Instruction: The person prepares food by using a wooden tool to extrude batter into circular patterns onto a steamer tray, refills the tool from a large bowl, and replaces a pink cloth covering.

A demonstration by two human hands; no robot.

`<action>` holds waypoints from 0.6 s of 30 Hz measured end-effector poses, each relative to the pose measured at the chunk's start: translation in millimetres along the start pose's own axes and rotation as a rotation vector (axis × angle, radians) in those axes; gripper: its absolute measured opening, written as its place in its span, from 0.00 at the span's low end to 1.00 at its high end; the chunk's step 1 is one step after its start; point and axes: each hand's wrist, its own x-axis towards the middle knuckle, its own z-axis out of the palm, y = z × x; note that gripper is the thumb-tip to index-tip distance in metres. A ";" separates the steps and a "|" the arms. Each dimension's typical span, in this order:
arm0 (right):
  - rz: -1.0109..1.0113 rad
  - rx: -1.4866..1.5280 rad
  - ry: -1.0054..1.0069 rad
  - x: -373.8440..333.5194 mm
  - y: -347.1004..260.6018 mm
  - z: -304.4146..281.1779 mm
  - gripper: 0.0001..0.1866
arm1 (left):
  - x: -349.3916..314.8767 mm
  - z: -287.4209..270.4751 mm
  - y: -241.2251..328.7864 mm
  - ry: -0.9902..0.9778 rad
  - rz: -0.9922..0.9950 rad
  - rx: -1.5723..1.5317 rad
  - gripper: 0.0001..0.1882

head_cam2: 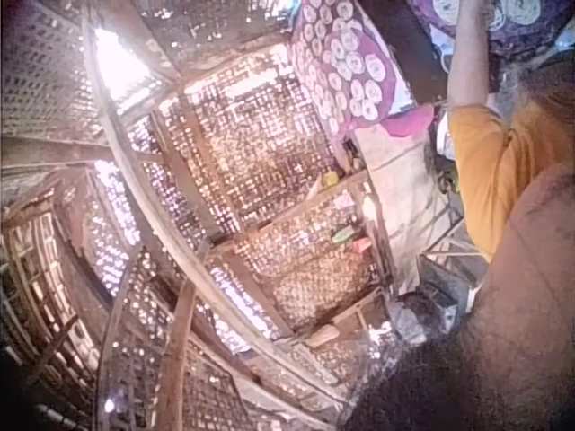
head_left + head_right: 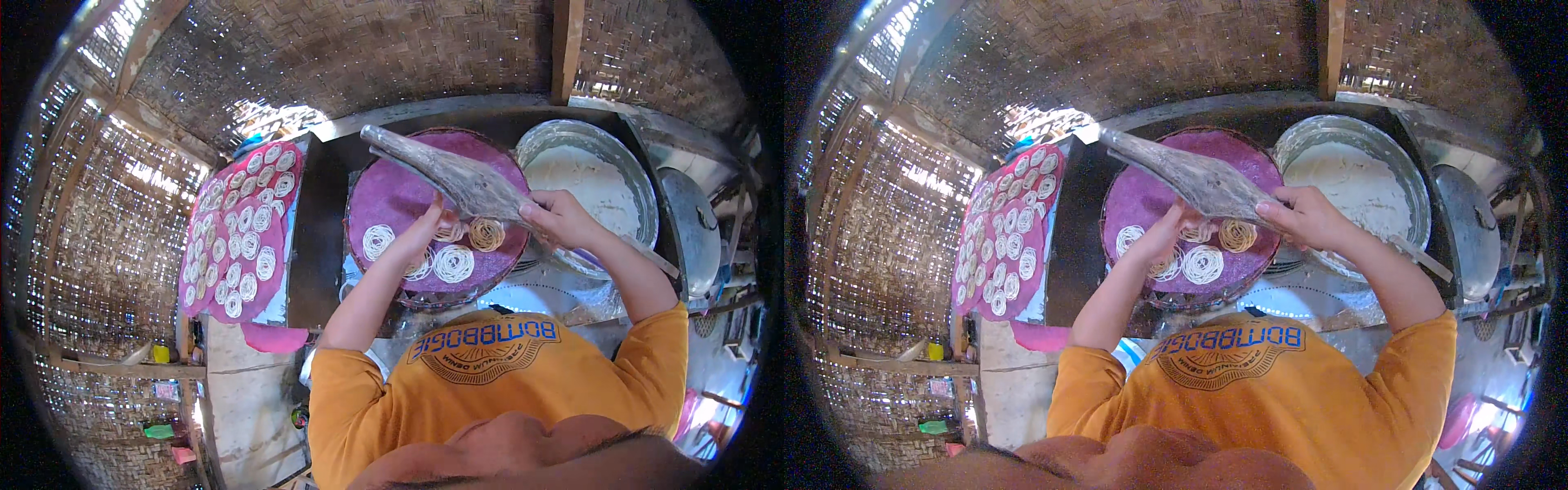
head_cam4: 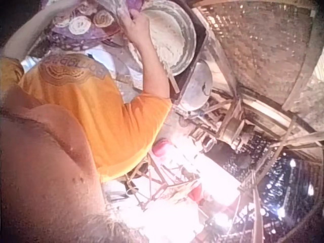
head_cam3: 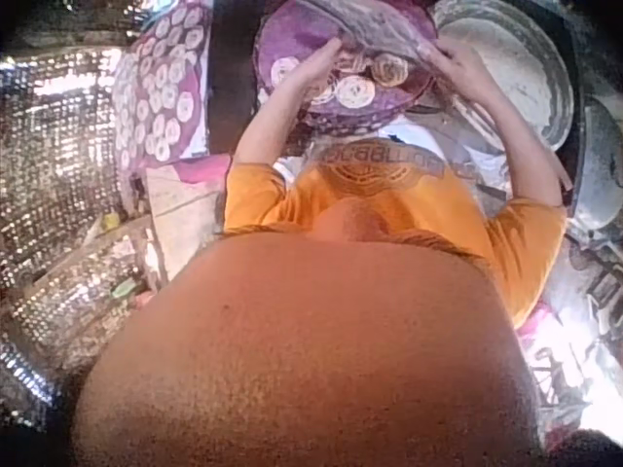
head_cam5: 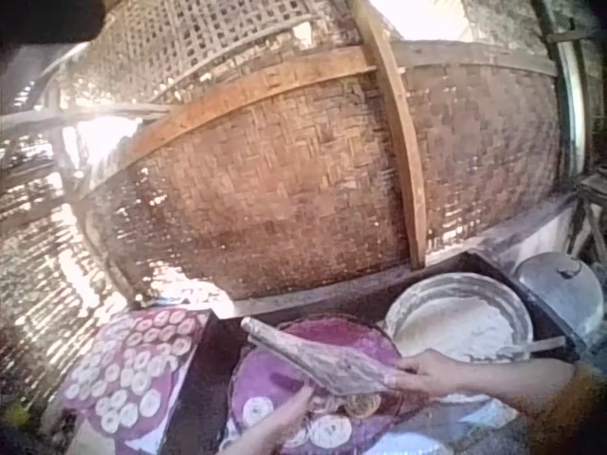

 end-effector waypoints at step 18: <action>-0.073 0.146 0.229 0.2 -2.5 -2.0 0.22 | 9.3 -9.9 58.3 0.372 0.920 1.142 0.38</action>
